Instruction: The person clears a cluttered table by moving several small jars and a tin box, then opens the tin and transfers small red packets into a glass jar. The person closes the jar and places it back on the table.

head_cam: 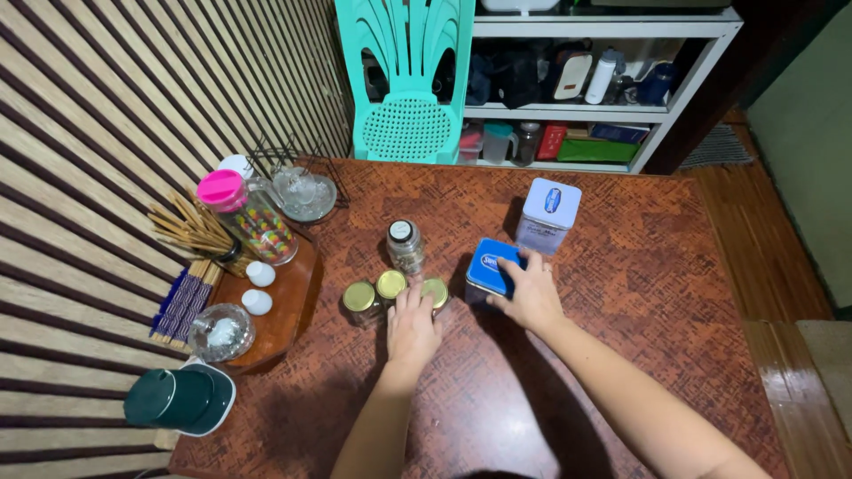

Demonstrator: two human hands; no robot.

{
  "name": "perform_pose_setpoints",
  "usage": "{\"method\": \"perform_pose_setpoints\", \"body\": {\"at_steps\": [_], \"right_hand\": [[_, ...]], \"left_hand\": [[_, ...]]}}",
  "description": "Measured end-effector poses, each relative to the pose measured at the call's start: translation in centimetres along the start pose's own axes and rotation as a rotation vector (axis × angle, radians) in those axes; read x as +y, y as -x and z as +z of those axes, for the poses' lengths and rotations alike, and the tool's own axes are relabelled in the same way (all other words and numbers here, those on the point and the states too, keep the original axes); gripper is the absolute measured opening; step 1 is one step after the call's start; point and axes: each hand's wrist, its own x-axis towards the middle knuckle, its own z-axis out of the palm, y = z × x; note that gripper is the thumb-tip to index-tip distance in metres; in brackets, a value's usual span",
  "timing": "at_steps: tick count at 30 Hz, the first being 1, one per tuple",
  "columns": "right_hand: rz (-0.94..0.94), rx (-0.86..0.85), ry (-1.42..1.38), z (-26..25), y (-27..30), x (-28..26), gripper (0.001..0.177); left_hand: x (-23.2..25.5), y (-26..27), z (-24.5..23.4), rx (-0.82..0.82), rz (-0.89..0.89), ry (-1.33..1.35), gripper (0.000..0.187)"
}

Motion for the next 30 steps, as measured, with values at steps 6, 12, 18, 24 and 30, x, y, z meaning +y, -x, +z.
{"method": "perform_pose_setpoints", "body": {"at_steps": [6, 12, 18, 24, 30], "right_hand": [[-0.154, -0.188, 0.162, -1.0, -3.8, 0.8, 0.117], [-0.150, -0.245, 0.189, -0.8, -4.8, 0.1, 0.120], [-0.090, -0.300, 0.200, -1.7, -4.3, -1.7, 0.117], [-0.019, -0.396, 0.263, -2.3, -5.1, -1.7, 0.118], [-0.015, -0.435, -0.263, -2.3, -7.5, 2.5, 0.110]], "left_hand": [[1.6, -0.7, 1.4, 0.156, 0.176, 0.232, 0.048], [7.3, -1.3, 5.6, -0.043, -0.399, 1.020, 0.115], [8.4, -2.9, 7.3, -0.094, -0.592, 0.717, 0.135], [7.2, -3.6, 9.1, -0.046, -0.495, 0.645, 0.127], [6.4, -3.7, 8.2, -0.126, -0.508, 0.573, 0.123]]}}
